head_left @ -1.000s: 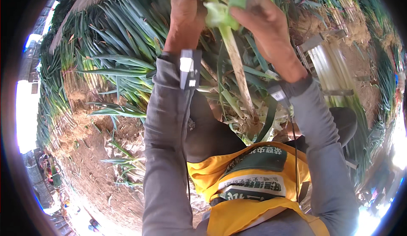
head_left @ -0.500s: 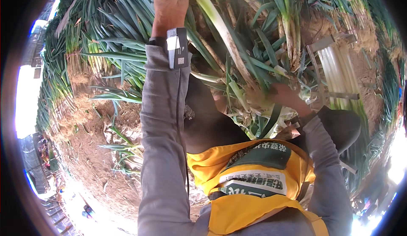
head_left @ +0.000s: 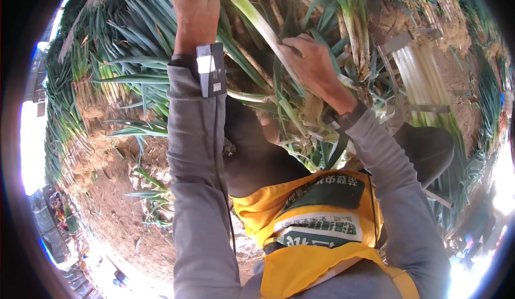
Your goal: The recorder is cleaning and stripping the outer layers of harvested leeks or green onions in an agricultural shed.
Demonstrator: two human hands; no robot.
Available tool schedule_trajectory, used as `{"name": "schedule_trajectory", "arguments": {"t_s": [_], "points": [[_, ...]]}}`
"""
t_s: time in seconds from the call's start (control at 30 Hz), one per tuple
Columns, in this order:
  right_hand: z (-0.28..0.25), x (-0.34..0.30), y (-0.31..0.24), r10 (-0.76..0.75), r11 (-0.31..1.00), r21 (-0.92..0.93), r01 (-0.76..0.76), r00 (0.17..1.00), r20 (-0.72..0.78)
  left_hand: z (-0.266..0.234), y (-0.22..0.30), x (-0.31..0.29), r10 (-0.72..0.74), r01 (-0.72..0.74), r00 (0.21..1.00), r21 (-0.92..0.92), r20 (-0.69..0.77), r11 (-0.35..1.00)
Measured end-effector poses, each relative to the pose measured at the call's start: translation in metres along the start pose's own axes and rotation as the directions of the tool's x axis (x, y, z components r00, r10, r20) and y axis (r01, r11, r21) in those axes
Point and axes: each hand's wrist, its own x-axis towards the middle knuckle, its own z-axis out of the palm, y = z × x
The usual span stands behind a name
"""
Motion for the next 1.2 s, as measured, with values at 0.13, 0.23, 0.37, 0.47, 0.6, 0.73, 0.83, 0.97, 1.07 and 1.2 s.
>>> {"name": "schedule_trajectory", "arguments": {"t_s": [0.13, 0.23, 0.37, 0.47, 0.6, 0.73, 0.83, 0.97, 1.07, 1.2], "points": [[0.006, 0.002, 0.000, 0.009, 1.000, 0.002, -0.009, 1.000, 0.017, 0.001, 0.000, -0.002, 0.000, -0.001, 1.000, -0.032, -0.026, 1.000], [0.011, 0.003, 0.000, 0.017, 0.999, -0.049, -0.015, 0.999, 0.036, 0.002, -0.002, -0.003, 0.016, -0.017, 1.000, -0.046, -0.015, 0.999], [0.015, 0.004, 0.002, 0.071, 0.991, -0.114, -0.071, 0.997, -0.002, -0.003, -0.004, 0.001, 0.047, -0.046, 0.999, -0.075, 0.013, 0.996], [0.014, 0.005, 0.008, 0.084, 0.989, -0.119, -0.088, 0.996, -0.041, -0.002, -0.004, -0.002, 0.041, -0.037, 0.997, -0.072, 0.058, 0.997], [0.018, 0.001, 0.013, 0.066, 0.969, -0.233, -0.083, 0.995, -0.078, 0.006, -0.005, -0.003, 0.031, -0.021, 0.986, -0.059, 0.164, 0.998], [0.007, -0.004, 0.007, 0.286, 0.952, -0.118, -0.281, 0.958, 0.025, 0.013, -0.012, -0.006, 0.036, -0.027, 0.990, -0.067, 0.138, 0.997], [-0.002, -0.017, 0.009, 0.384, 0.848, 0.289, -0.444, 0.891, 0.243, 0.012, -0.010, -0.001, 0.013, 0.006, 0.992, -0.144, 0.127, 0.990], [-0.011, -0.018, -0.005, 0.383, 0.788, 0.440, -0.430, 0.903, 0.197, 0.019, -0.003, -0.008, -0.012, 0.017, 0.999, -0.159, 0.035, 0.987], [-0.006, -0.009, 0.003, 0.100, 0.962, 0.253, -0.105, 0.995, 0.031, 0.014, -0.011, 0.003, -0.030, 0.037, 0.999, -0.214, 0.037, 0.976], [-0.008, -0.010, 0.001, 0.122, 0.910, 0.384, -0.156, 0.986, 0.111, 0.011, -0.013, -0.001, -0.021, 0.031, 0.999, -0.223, 0.048, 0.974]]}}
